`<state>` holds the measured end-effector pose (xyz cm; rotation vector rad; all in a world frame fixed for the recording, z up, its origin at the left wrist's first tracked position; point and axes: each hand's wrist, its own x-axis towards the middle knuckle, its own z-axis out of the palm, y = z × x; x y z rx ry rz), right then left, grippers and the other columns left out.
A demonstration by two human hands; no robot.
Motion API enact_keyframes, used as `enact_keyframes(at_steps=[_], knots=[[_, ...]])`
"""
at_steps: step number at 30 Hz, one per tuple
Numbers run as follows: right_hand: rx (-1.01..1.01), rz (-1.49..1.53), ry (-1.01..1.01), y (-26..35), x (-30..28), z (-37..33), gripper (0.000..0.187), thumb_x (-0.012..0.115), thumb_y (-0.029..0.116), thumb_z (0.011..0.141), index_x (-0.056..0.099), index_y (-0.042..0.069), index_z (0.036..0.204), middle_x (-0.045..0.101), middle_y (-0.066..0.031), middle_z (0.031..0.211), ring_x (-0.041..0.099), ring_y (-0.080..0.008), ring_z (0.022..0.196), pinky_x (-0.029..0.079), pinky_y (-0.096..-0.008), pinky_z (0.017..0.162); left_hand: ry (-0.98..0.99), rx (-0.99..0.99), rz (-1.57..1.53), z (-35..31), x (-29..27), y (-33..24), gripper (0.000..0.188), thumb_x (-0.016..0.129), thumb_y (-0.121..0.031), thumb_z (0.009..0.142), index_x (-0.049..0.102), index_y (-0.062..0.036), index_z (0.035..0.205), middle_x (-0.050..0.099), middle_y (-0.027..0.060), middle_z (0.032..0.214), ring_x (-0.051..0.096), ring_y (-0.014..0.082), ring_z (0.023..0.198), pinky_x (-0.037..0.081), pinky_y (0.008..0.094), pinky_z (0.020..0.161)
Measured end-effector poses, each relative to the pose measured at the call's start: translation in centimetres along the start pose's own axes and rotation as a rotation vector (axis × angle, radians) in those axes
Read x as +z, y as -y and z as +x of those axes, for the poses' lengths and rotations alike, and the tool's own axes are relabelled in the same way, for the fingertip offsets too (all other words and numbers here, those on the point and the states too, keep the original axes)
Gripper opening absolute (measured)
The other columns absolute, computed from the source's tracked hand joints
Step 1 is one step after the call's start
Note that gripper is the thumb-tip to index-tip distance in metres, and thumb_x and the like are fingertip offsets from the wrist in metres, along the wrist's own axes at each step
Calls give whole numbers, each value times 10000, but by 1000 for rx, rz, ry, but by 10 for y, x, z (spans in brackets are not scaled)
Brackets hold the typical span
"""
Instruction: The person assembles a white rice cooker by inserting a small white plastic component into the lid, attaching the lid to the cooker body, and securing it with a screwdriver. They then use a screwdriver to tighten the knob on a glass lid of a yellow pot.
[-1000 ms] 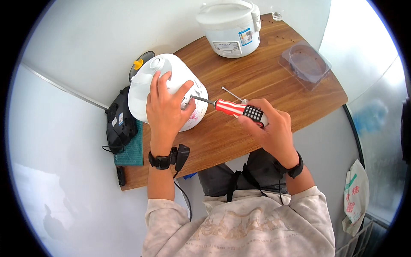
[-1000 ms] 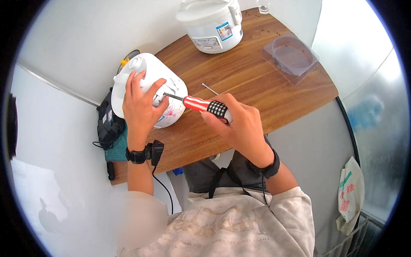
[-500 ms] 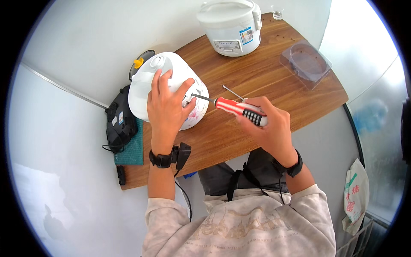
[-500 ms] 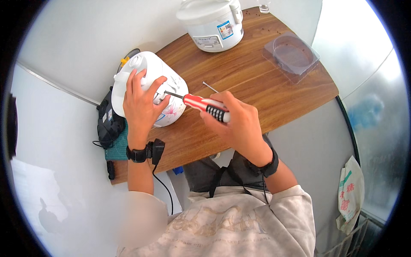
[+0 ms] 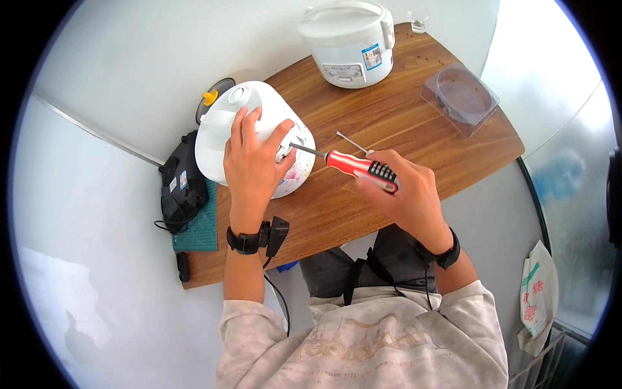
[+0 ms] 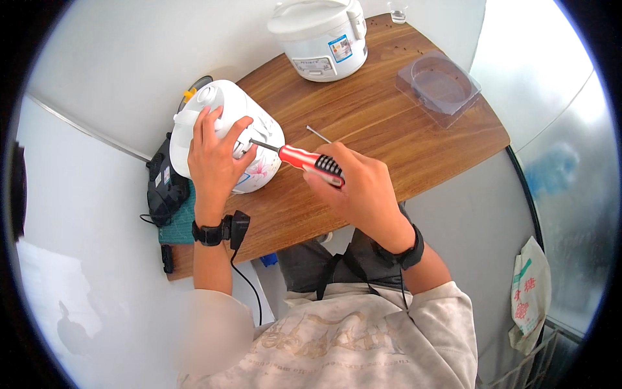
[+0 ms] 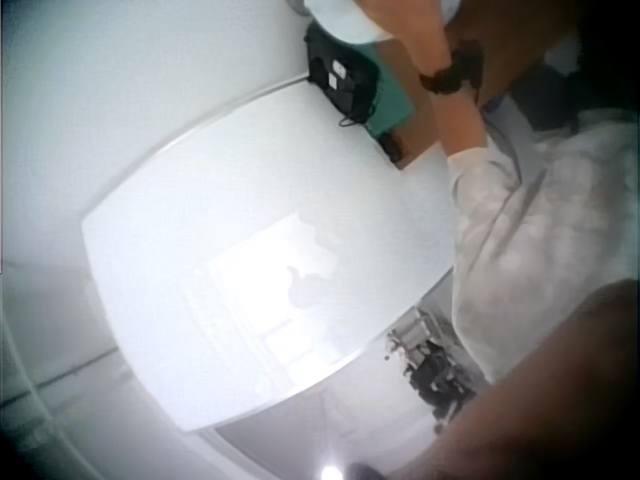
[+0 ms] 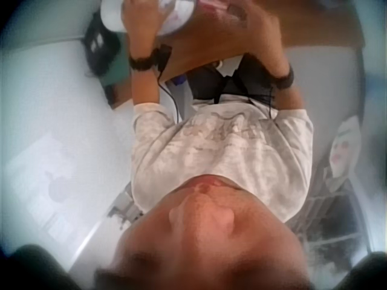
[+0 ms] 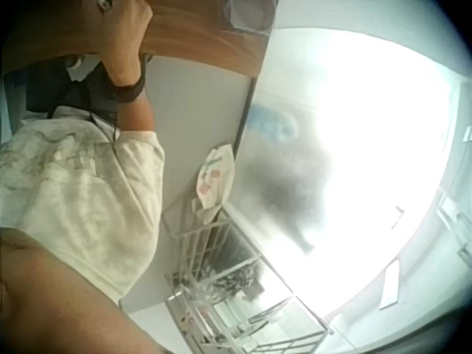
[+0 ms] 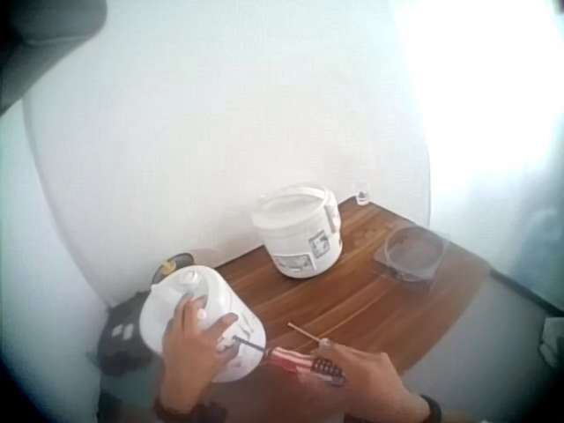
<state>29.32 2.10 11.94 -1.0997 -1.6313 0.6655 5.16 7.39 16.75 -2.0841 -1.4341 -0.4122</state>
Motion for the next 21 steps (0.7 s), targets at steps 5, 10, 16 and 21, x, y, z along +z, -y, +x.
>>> enact_keyframes(at_steps=[5, 10, 16, 21], knots=[[194, 58, 104, -5, -3, 10, 258, 764, 143, 814, 598, 29, 973, 680, -154, 877, 669, -306, 700, 519, -370, 608, 5, -1, -1, 0, 0, 1, 487, 832, -242, 673, 676, -302, 1131, 537, 89, 1275, 468, 324, 1300, 511, 438, 935], [-116, 2, 34, -8, -4, 6, 298, 757, 185, 818, 594, 38, 1019, 687, -150, 821, 655, -334, 673, 513, -371, 613, 13, -24, -4, -2, 2, -1, 483, 820, -237, 677, 679, -302, 1135, 532, 85, 1286, 468, 324, 1301, 494, 435, 972], [87, -45, 173, -1, -8, 3, 287, 733, 230, 853, 651, 16, 1026, 686, -148, 817, 653, -333, 667, 510, -373, 613, 9, -1, -13, 1, 0, 0, 491, 824, -233, 673, 678, -300, 1138, 528, 87, 1295, 465, 327, 1306, 492, 442, 973], [352, 128, 335, 4, -15, 15, 307, 719, 281, 878, 678, -3, 986, 675, -155, 804, 657, -327, 701, 506, -380, 604, 9, 1, -15, -1, 0, 2, 492, 823, -231, 670, 680, -298, 1136, 527, 88, 1296, 471, 329, 1301, 492, 444, 971]])
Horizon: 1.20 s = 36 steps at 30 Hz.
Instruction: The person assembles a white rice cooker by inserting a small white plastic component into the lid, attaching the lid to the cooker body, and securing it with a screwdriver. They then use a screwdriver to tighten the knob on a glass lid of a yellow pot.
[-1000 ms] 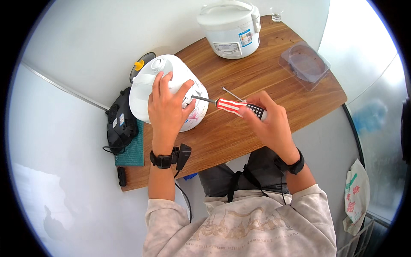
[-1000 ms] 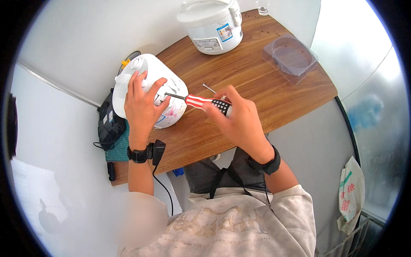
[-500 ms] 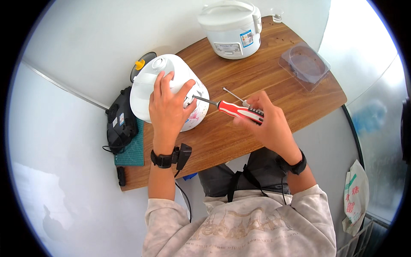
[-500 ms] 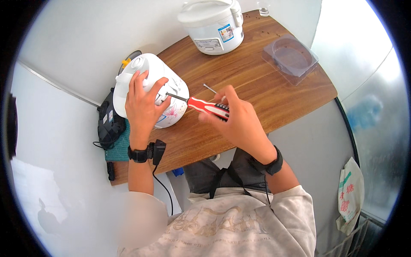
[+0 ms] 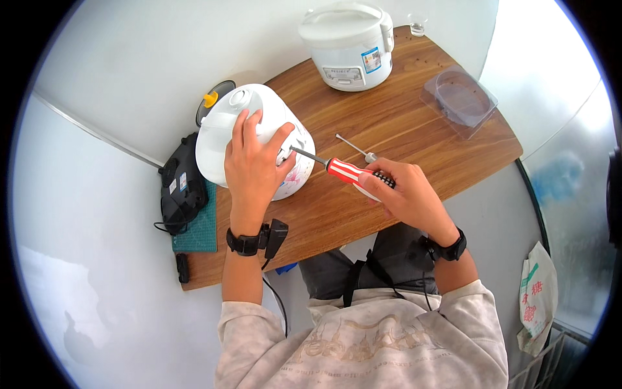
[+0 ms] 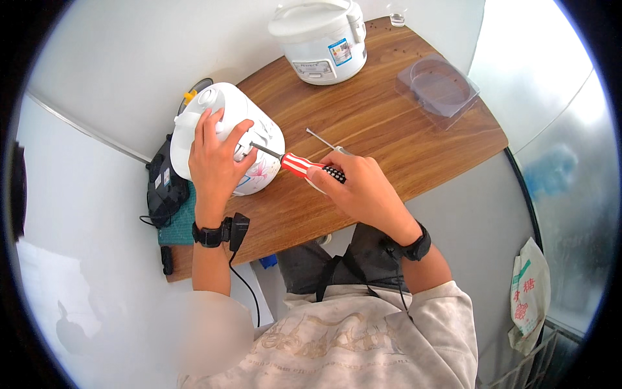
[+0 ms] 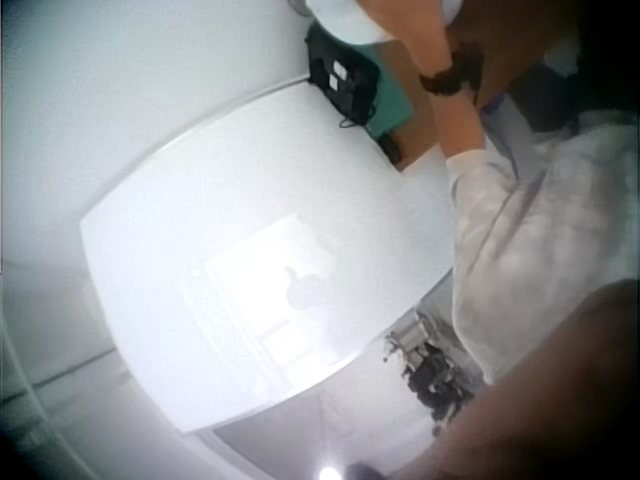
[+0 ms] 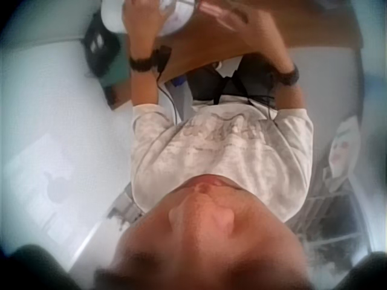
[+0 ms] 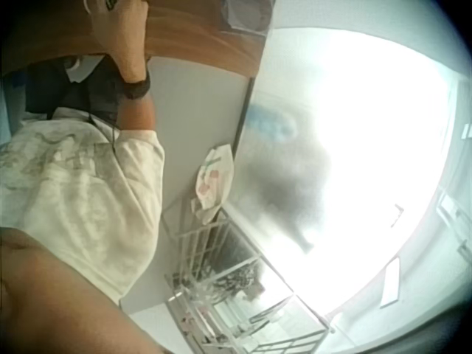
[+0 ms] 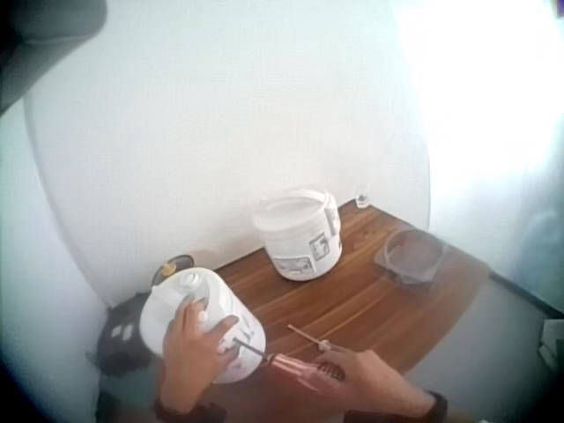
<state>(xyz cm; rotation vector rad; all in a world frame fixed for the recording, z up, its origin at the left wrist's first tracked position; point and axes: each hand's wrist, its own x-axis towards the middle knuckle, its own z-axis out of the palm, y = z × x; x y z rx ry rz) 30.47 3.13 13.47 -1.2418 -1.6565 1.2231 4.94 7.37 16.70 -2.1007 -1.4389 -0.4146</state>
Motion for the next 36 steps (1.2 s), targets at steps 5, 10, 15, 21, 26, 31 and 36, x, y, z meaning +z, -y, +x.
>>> enact_keyframes(at_steps=[5, 10, 15, 21, 26, 31, 36], knots=[[-384, -264, -350, -10, 25, -7, 266, 756, 263, 831, 656, 45, 947, 637, -121, 770, 653, -311, 734, 509, -397, 582, -34, 23, 12, 0, 1, 0, 533, 860, -242, 657, 654, -302, 1145, 537, 92, 1278, 476, 322, 1299, 530, 441, 886], [-380, -411, -397, -9, 32, -9, 241, 760, 236, 817, 652, 67, 950, 624, -106, 751, 645, -301, 669, 509, -374, 565, -46, 33, -13, -1, 1, -2, 518, 858, -236, 657, 664, -299, 1134, 538, 93, 1277, 477, 320, 1301, 528, 437, 890], [-65, -39, -12, -22, 19, 3, 292, 659, 295, 928, 665, 33, 1058, 631, -86, 689, 626, -206, 550, 480, -296, 503, -29, 22, -12, -1, 1, 2, 514, 863, -236, 646, 673, -302, 1120, 539, 89, 1282, 483, 316, 1297, 528, 428, 894], [275, 605, 325, -33, 10, 12, 400, 471, 394, 1045, 644, 34, 1034, 616, -46, 681, 577, -103, 497, 452, -248, 450, -41, 11, -9, -1, 1, 0, 538, 871, -232, 628, 675, -310, 1122, 541, 81, 1284, 486, 309, 1298, 527, 423, 906], [287, 624, 387, -30, 10, 4, 395, 425, 395, 1060, 596, 53, 961, 595, -42, 687, 547, -104, 477, 440, -236, 424, -52, 16, -8, -3, 0, -1, 550, 876, -232, 620, 675, -316, 1125, 538, 73, 1283, 483, 299, 1302, 527, 423, 909], [336, 720, 386, -33, 12, -2, 410, 411, 392, 1060, 596, 31, 1004, 596, -71, 656, 529, -116, 443, 430, -241, 379, -57, 35, -24, -9, -3, -2, 542, 874, -244, 626, 675, -331, 1123, 534, 62, 1277, 479, 293, 1305, 524, 417, 914], [408, 924, 485, -39, 10, -2, 437, 396, 396, 1060, 597, 15, 982, 588, -103, 599, 506, -137, 386, 411, -250, 338, -70, 50, -47, -13, -4, -1, 517, 866, -257, 640, 676, -345, 1113, 535, 58, 1276, 485, 283, 1299, 521, 415, 919]])
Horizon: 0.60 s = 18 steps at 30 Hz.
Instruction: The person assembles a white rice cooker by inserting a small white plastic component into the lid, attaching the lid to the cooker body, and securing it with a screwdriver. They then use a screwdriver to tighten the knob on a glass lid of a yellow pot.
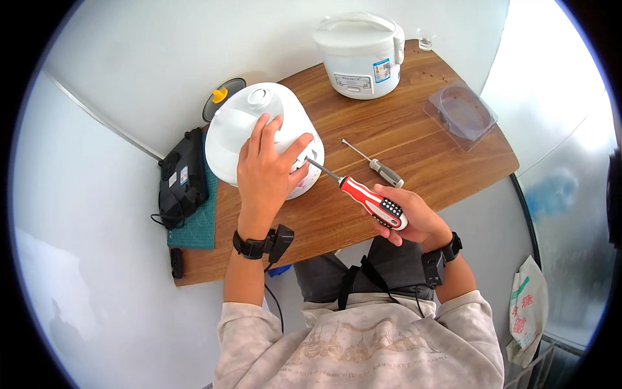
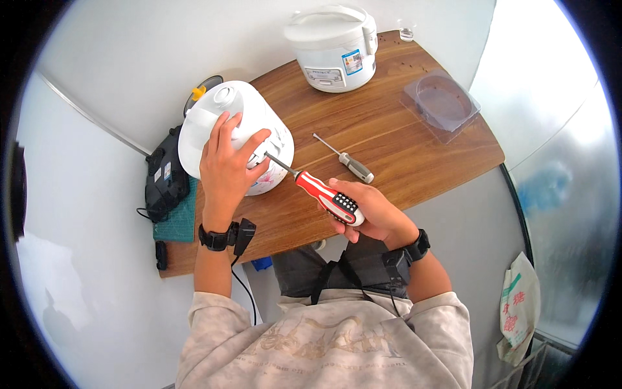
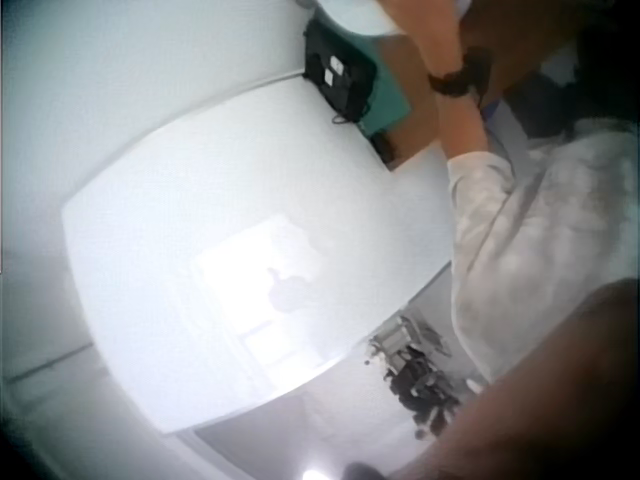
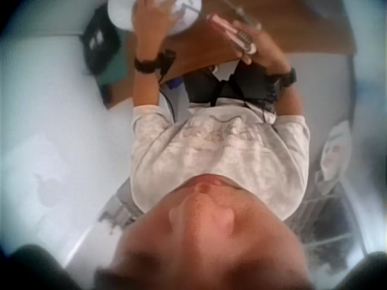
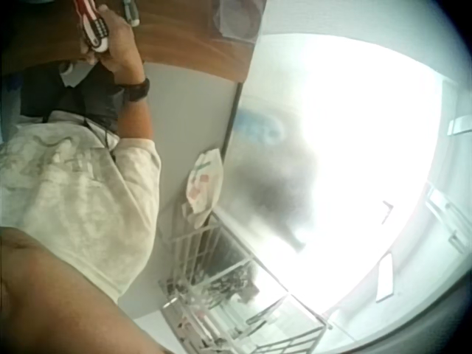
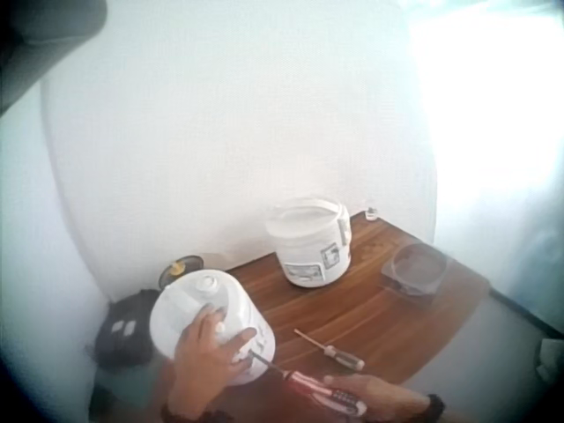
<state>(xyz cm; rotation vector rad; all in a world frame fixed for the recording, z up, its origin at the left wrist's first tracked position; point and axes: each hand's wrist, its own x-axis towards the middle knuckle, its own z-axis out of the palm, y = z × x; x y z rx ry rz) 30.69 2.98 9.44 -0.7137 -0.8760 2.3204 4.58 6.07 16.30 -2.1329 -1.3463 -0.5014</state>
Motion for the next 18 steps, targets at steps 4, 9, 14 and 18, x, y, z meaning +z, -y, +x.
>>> enact_keyframes(at_steps=[4, 9, 14, 18], knots=[[35, 198, 134, -15, -12, 3, 440, 404, 386, 1056, 598, -6, 1002, 589, -106, 601, 521, -149, 395, 411, -255, 326, -4, 8, -5, 0, -1, 0, 499, 855, -256, 650, 678, -344, 1108, 540, 55, 1274, 491, 280, 1293, 518, 413, 917], [-78, 140, -141, -22, -26, -38, 431, 463, 391, 1034, 605, -14, 996, 605, -93, 651, 583, -174, 469, 424, -267, 333, -21, 6, -26, 4, 4, 9, 451, 828, -249, 670, 694, -330, 1093, 555, 53, 1275, 491, 286, 1301, 516, 417, 930], [-371, -335, -549, -10, -42, -57, 383, 512, 357, 1026, 602, -7, 953, 599, -66, 645, 602, -150, 521, 459, -281, 438, 24, -13, -42, 1, 1, 10, 448, 814, -268, 702, 703, -327, 1132, 550, 67, 1315, 467, 308, 1332, 496, 431, 985], [-495, -1106, -933, 2, -65, -44, 258, 577, 257, 994, 544, 3, 958, 620, -142, 756, 642, -282, 670, 469, -401, 591, -64, -16, -224, 4, -9, 11, 362, 771, -270, 787, 698, -252, 1140, 510, 87, 1376, 441, 323, 1348, 455, 436, 1015]])
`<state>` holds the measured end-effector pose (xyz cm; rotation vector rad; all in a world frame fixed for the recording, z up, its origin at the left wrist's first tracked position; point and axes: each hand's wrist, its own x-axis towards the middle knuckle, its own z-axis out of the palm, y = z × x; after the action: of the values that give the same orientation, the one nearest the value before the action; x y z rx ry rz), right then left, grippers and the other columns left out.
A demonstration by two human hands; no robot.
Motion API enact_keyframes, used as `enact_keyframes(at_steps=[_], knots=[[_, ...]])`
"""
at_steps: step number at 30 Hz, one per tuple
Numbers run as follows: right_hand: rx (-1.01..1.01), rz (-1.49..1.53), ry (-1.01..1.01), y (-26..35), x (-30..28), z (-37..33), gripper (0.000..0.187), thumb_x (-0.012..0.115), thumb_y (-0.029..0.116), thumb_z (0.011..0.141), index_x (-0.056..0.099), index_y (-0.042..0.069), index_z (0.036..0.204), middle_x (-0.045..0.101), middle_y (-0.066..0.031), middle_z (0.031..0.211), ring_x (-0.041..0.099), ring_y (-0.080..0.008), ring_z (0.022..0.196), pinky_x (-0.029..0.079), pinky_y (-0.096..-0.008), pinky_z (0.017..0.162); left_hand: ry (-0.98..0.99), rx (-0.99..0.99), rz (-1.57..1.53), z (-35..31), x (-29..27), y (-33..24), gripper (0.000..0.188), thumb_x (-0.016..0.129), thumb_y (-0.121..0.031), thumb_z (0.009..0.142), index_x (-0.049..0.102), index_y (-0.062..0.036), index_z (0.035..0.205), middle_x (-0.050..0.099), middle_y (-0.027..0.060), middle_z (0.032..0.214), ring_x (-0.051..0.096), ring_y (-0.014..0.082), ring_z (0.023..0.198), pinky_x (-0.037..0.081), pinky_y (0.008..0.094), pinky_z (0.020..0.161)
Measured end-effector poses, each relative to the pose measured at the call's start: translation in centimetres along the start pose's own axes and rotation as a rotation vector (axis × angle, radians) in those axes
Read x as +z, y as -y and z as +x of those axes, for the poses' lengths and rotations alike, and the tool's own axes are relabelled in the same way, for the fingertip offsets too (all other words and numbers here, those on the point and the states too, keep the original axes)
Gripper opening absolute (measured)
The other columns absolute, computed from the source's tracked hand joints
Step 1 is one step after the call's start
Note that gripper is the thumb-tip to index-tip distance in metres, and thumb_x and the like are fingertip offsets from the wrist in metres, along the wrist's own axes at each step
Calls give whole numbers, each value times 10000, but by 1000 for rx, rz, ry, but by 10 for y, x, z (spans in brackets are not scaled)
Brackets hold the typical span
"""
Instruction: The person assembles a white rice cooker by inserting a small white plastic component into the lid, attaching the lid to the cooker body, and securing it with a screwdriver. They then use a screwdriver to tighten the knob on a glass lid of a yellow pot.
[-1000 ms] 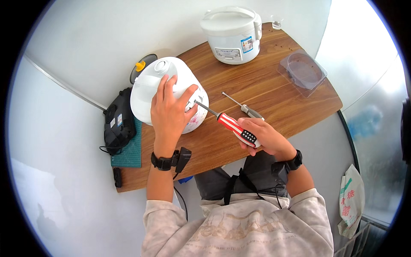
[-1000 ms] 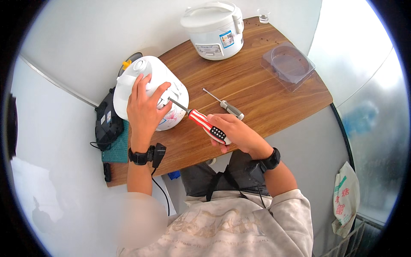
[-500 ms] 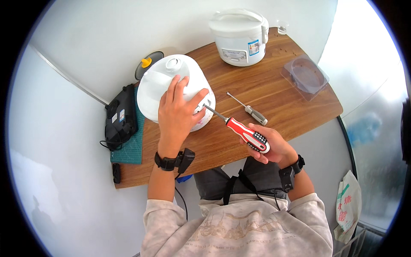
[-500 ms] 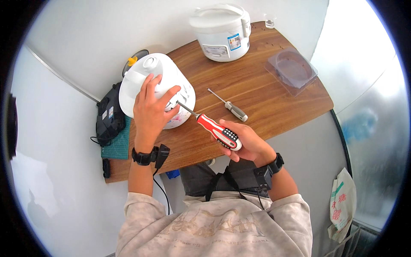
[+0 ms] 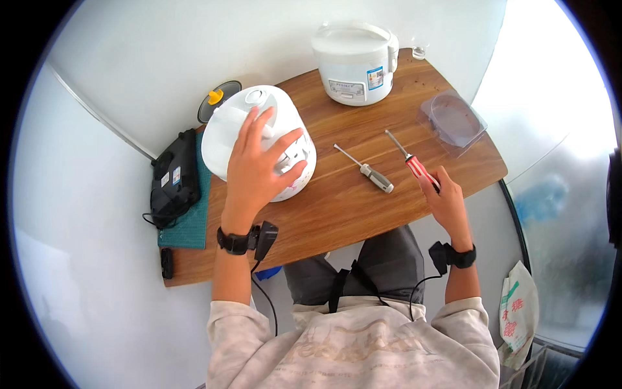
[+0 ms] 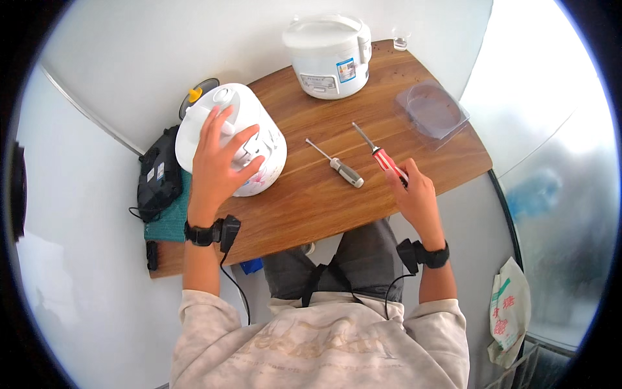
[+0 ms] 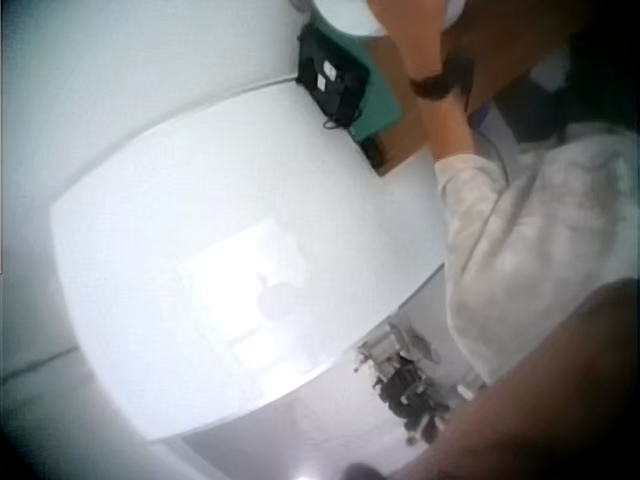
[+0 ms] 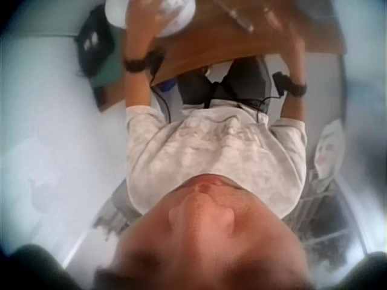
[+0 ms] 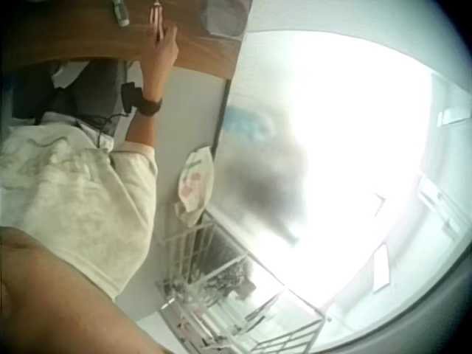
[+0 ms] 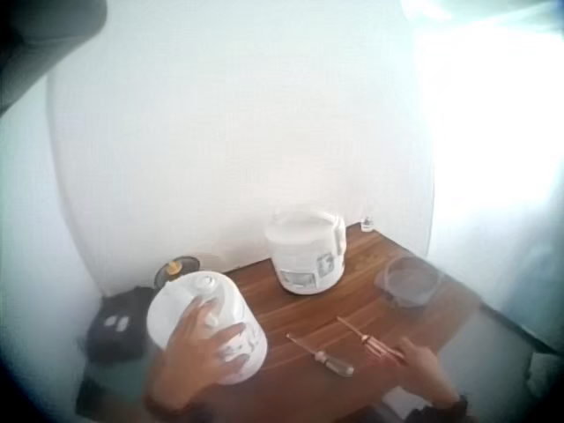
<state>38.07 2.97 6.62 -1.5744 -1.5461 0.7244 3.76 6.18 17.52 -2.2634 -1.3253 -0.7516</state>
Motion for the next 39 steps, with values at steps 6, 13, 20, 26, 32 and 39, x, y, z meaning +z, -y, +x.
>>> enact_keyframes(at_steps=[6, 13, 20, 26, 32, 39], knots=[[-168, -338, -244, -38, 14, 22, 235, 598, 242, 968, 508, 37, 1038, 594, -184, 949, 598, -412, 864, 477, -489, 705, -298, -448, -257, -66, -14, 46, 453, 647, -151, 907, 518, -28, 1324, 467, 173, 1422, 414, 336, 1367, 368, 449, 1108], [-165, -386, -313, -48, 26, 29, 236, 603, 244, 967, 522, 47, 1070, 597, -159, 965, 609, -382, 887, 490, -474, 711, 109, -914, -863, -134, 26, 50, 1030, 781, -144, 832, 51, 14, 1540, 279, 239, 1518, 342, 358, 1409, 368, 464, 1140], [-265, -377, -376, -61, 34, 29, 242, 622, 242, 961, 551, 45, 1083, 599, -139, 962, 604, -346, 901, 491, -450, 739, -3, -836, -966, -117, 71, 58, 1122, 842, -216, 802, 21, -30, 1544, 289, 220, 1528, 394, 323, 1381, 387, 432, 1134], [-249, -403, -383, -59, 37, 30, 242, 624, 243, 959, 558, 40, 1072, 598, -138, 953, 601, -343, 892, 487, -444, 740, -26, -767, -968, -92, 104, 83, 1107, 825, -189, 817, 9, -45, 1550, 332, 216, 1516, 410, 299, 1376, 362, 398, 1151], [-247, -350, -405, -59, 37, 31, 228, 626, 231, 957, 575, 34, 1060, 605, -140, 949, 599, -346, 892, 485, -443, 751, 127, -881, -923, -45, 122, 108, 1129, 827, -197, 808, -13, -79, 1553, 353, 207, 1519, 429, 323, 1357, 464, 438, 1034], [-258, -359, -391, -59, 38, 33, 222, 624, 222, 957, 575, 30, 1059, 606, -149, 941, 597, -349, 889, 480, -441, 747, 249, -961, -1003, -5, 124, 124, 1133, 832, -248, 804, -2, -160, 1566, 354, 192, 1521, 442, 357, 1339, 515, 520, 954]])
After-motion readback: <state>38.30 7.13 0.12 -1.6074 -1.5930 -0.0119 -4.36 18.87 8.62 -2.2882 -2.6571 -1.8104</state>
